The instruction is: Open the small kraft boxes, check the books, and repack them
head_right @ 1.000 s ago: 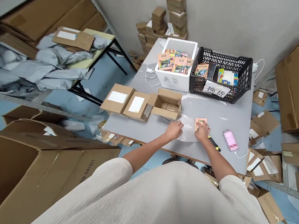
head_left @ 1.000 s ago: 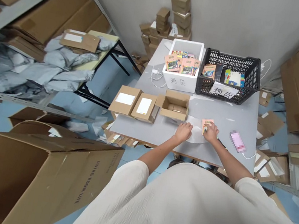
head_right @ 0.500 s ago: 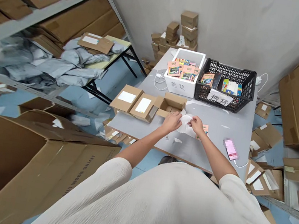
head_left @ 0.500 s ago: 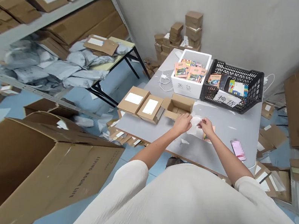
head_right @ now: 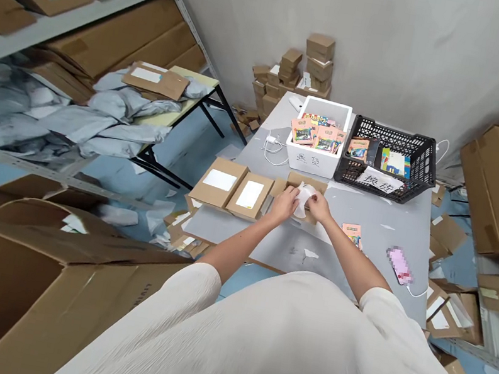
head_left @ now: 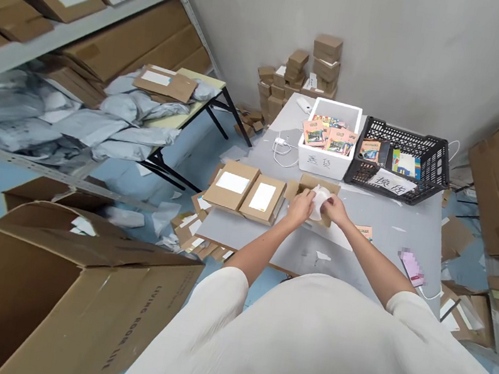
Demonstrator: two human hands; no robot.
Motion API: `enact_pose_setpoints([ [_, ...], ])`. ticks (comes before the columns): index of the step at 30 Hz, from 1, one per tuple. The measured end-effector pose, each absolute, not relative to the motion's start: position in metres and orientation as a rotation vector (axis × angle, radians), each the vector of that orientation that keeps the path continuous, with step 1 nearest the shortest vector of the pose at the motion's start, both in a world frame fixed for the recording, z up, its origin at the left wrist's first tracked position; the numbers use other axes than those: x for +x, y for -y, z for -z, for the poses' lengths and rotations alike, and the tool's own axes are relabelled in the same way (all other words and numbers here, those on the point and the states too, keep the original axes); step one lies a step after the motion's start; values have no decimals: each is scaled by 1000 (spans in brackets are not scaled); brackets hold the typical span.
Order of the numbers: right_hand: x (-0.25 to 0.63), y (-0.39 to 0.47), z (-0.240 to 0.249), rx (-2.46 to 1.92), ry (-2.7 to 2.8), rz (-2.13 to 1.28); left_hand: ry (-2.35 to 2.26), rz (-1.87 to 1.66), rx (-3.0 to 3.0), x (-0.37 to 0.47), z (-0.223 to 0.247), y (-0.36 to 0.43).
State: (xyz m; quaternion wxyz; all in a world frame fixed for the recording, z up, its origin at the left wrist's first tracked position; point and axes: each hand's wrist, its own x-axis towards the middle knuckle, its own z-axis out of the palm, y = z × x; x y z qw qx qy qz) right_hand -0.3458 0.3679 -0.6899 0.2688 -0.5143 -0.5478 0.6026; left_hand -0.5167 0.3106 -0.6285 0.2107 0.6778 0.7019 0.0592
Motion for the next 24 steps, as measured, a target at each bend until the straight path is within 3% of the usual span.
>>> enact_pose_setpoints([
  [8, -351, -337, 702, -1437, 2188, -1044, -1811, 53, 1870, -540, 670, -328],
  [17, -361, -341, 718, -1651, 2568, -1048, -1772, 16, 2010, -553, 665, -330],
  [24, -357, -334, 716, -1628, 2604, -1029, -1566, 361, 1992, -551, 670, -331],
])
